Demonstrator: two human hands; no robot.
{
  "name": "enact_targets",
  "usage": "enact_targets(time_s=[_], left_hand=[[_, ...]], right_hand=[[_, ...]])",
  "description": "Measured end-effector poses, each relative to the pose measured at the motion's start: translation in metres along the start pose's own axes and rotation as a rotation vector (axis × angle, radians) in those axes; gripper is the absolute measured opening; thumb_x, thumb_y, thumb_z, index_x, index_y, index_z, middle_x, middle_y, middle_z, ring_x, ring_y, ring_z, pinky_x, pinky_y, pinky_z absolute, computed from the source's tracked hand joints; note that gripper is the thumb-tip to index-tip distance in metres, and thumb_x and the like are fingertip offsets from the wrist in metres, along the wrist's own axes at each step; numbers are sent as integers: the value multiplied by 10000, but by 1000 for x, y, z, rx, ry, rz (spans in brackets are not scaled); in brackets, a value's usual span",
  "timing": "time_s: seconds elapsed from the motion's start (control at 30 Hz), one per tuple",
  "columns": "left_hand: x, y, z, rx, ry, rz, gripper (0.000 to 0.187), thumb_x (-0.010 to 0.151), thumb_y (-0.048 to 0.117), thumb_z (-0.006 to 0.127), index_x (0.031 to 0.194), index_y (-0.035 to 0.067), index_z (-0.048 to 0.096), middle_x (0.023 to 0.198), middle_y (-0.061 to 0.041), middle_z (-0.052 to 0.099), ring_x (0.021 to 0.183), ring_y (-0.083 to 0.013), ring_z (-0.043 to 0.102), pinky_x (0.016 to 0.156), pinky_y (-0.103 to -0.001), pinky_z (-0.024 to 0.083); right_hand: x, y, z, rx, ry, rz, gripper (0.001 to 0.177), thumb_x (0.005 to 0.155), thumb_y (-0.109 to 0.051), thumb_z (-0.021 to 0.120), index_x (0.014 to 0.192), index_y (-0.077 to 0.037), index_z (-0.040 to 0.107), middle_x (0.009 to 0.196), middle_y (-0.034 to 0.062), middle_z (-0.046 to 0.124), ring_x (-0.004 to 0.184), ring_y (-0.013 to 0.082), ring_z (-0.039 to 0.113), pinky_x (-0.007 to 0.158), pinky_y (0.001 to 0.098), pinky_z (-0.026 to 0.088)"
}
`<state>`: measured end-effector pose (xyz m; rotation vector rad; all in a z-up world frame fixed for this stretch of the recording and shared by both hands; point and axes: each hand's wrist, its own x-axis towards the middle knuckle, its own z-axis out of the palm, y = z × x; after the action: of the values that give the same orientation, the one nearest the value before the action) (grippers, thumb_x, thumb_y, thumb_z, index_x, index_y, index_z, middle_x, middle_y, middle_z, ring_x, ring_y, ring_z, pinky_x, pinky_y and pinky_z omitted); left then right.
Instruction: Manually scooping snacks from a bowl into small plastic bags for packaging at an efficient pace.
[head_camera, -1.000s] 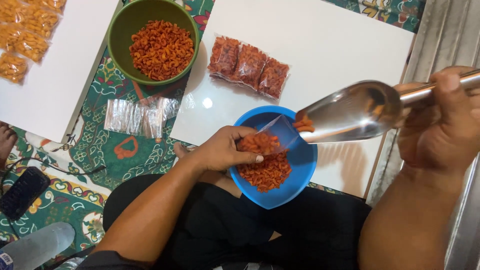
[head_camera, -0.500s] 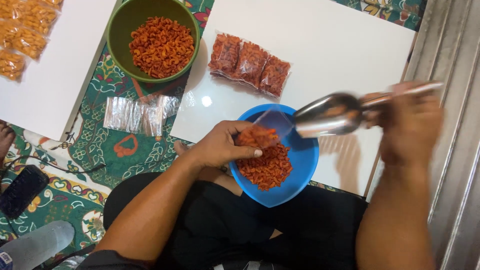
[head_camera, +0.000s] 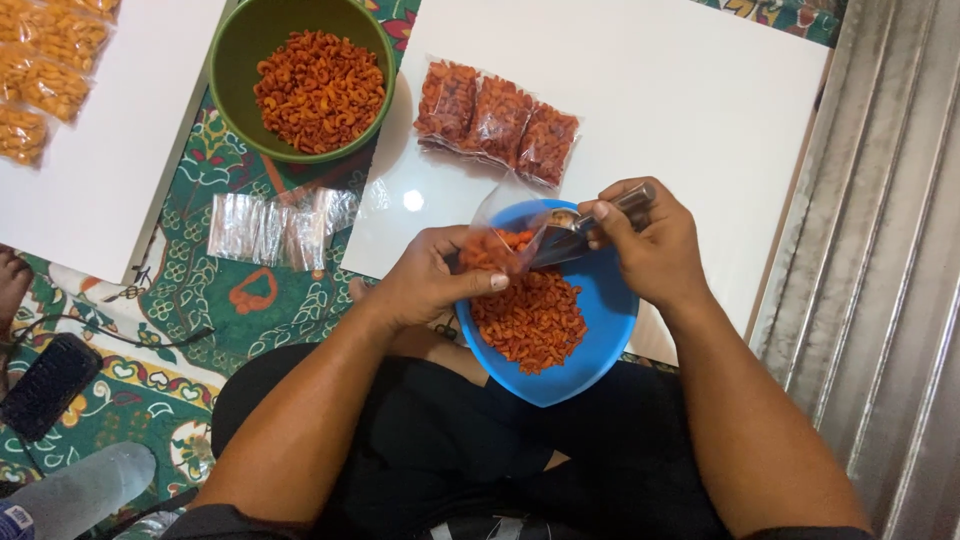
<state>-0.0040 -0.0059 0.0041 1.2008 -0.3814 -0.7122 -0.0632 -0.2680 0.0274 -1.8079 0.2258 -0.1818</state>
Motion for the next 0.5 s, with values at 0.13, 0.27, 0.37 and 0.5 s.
enact_targets(time_s=[0.13, 0.27, 0.37, 0.5], left_hand=[[0, 3, 0, -12, 7, 14, 266, 767, 87, 893, 977, -6, 759, 836, -107, 762, 810, -137, 687, 751, -286, 593], [-2, 12, 6, -47, -12, 11, 230, 789, 99, 872, 968, 4, 764, 834, -102, 760, 812, -127, 682, 744, -268, 583], [-4, 19, 9, -73, -15, -4, 213, 806, 111, 855, 970, 8, 764, 836, -103, 762, 808, -121, 685, 738, -256, 580], [-2, 23, 10, -68, -32, -10, 210, 806, 118, 847, 970, 16, 763, 830, -92, 760, 795, -112, 684, 728, -259, 587]], right_hand=[[3, 6, 1, 66, -30, 34, 103, 1030, -20, 633, 1076, 69, 607, 932, 229, 729, 721, 217, 723, 641, 319, 656], [5, 9, -6, 114, -97, 90, 122, 1033, -50, 630, 1077, 57, 589, 913, 211, 721, 728, 200, 719, 634, 298, 654], [7, 9, -13, 97, -155, 157, 118, 1035, -61, 623, 1076, 44, 589, 900, 214, 713, 724, 206, 721, 616, 301, 650], [6, 6, -13, 117, -178, 266, 123, 1027, -60, 622, 1063, 55, 597, 875, 209, 706, 700, 211, 724, 597, 304, 651]])
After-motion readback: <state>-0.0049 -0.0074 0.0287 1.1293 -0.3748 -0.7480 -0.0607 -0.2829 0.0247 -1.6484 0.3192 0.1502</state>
